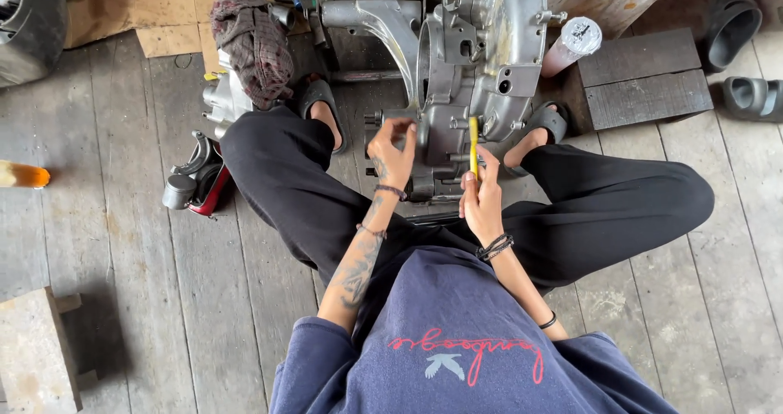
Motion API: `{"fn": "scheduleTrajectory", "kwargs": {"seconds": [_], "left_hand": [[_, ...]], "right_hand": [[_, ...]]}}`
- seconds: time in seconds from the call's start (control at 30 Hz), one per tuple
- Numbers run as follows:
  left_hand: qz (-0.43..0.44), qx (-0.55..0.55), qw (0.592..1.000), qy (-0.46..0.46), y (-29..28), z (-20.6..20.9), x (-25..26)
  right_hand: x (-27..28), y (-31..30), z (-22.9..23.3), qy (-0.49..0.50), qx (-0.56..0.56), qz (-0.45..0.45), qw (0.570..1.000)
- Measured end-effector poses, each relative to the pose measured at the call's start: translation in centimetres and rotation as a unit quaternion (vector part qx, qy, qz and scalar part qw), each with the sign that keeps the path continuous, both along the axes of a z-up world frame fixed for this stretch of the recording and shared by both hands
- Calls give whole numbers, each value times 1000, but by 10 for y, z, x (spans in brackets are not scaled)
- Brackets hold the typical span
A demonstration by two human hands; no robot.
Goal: The person sits on the floor and uses a yellow-handled brush to scrub the surface of a silver engine casing. They hold the part steady with one hand while scrubbing various sections, including the edges and bolt holes, with the other hand.
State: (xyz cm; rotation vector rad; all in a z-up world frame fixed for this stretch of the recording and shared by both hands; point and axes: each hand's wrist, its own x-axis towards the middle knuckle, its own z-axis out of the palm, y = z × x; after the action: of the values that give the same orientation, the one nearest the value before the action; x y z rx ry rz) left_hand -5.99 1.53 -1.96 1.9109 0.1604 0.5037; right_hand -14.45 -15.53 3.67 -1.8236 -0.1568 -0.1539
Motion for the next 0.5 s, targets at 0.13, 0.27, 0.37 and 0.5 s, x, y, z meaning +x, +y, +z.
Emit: {"fn": "scheduleTrajectory", "kwargs": {"seconds": [0.13, 0.27, 0.37, 0.5], "left_hand": [[-24, 71, 993, -92, 5, -20, 26], [-27, 256, 965, -46, -4, -39, 27], [-23, 282, 958, -47, -5, -36, 22], [-23, 283, 958, -41, -5, -34, 21]], "right_hand": [[21, 2, -23, -41, -92, -62, 993], [54, 23, -14, -86, -132, -113, 981], [58, 34, -19, -105, -136, -147, 974], [31, 39, -48, -68, -133, -156, 976]]}}
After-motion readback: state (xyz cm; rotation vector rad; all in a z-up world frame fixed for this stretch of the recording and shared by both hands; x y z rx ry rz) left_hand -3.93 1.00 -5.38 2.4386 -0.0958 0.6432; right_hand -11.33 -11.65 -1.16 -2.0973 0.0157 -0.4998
